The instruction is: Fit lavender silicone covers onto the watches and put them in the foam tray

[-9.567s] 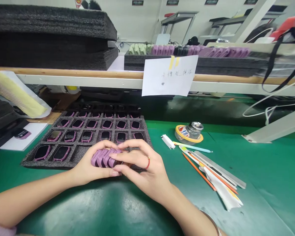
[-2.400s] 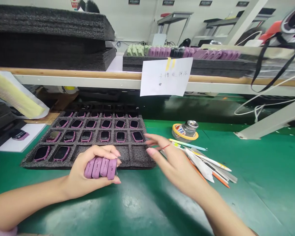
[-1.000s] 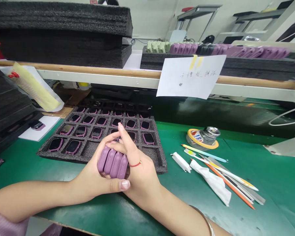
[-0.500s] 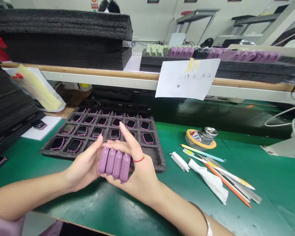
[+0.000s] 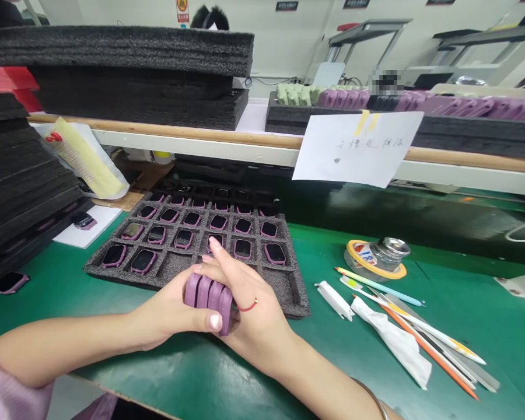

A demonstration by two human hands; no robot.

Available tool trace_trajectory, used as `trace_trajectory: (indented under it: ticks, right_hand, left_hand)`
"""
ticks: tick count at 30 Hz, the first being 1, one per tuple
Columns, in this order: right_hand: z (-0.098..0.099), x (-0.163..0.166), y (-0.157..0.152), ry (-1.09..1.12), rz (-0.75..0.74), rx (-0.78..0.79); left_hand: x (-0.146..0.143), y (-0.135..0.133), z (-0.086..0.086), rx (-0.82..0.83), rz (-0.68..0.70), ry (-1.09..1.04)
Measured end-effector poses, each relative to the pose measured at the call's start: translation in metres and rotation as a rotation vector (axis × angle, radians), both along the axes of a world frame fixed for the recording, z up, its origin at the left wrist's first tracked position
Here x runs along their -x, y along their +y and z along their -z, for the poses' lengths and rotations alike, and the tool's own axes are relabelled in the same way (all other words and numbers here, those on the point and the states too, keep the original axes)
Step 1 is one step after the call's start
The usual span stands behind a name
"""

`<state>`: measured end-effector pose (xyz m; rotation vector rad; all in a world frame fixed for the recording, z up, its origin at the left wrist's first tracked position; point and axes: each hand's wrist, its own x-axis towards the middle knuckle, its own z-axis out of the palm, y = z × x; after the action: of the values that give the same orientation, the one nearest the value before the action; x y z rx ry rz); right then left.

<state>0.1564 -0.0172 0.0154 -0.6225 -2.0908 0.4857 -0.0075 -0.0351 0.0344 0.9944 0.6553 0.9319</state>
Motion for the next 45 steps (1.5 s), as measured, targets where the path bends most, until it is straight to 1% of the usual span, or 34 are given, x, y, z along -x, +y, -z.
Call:
trace_trajectory:
  ticks: [2, 4, 7, 10, 12, 15, 19, 20, 21, 22, 26, 28, 32, 37, 41, 45]
  right_hand:
    - [-0.001, -0.002, 0.001, -0.064, -0.014, 0.011]
    - [-0.008, -0.008, 0.001, -0.081, -0.034, 0.066]
    - [-0.024, -0.019, 0.002, -0.005, -0.027, 0.157]
    - [-0.037, -0.025, 0.004, 0.005, -0.023, 0.153]
    - [-0.041, -0.025, 0.006, 0.007, -0.032, 0.144]
    - [-0.041, -0.022, 0.006, 0.122, 0.022, 0.174]
    - [-0.042, -0.023, 0.000, 0.445, 0.220, 0.142]
    - [-0.043, -0.024, -0.002, 0.480, 0.245, 0.125]
    - [-0.043, -0.025, -0.004, 0.465, 0.245, 0.108]
    - [-0.043, -0.026, -0.005, 0.404, 0.221, 0.092]
    - [-0.039, -0.024, -0.007, 0.044, 0.086, 0.049]
    - [-0.035, -0.021, -0.006, -0.021, 0.068, 0.030]
    - [-0.031, -0.017, -0.007, -0.024, 0.050, 0.021]
    - [-0.031, -0.019, -0.008, -0.034, 0.042, 0.006]
    - [-0.032, -0.019, -0.008, -0.041, 0.033, -0.015]
    - [-0.034, -0.019, -0.009, -0.060, 0.020, -0.010]
  left_hand:
    - [-0.001, 0.000, 0.003, 0.042, -0.036, -0.034]
    - [0.000, 0.001, 0.007, 0.129, 0.018, -0.124]
    - [0.003, 0.007, 0.011, 0.310, 0.131, -0.273]
    - [0.006, 0.011, 0.016, 0.419, 0.180, -0.392]
    - [0.007, 0.012, 0.019, 0.459, 0.206, -0.466]
    - [0.009, 0.013, 0.022, 0.471, 0.263, -0.531]
    - [0.012, 0.016, 0.024, 0.437, 0.364, -0.587]
    - [0.013, 0.017, 0.023, 0.433, 0.378, -0.600]
    - [0.013, 0.017, 0.023, 0.430, 0.388, -0.610]
    - [0.013, 0.018, 0.022, 0.427, 0.394, -0.616]
    - [0.014, 0.017, 0.022, 0.403, 0.396, -0.594]
    - [0.015, 0.017, 0.023, 0.394, 0.409, -0.569]
    - [0.017, 0.017, 0.024, 0.395, 0.451, -0.528]
    - [0.017, 0.018, 0.018, 0.389, 0.520, -0.501]
    - [0.016, 0.019, 0.018, 0.346, 0.502, -0.523]
    - [0.015, 0.018, 0.019, 0.354, 0.524, -0.522]
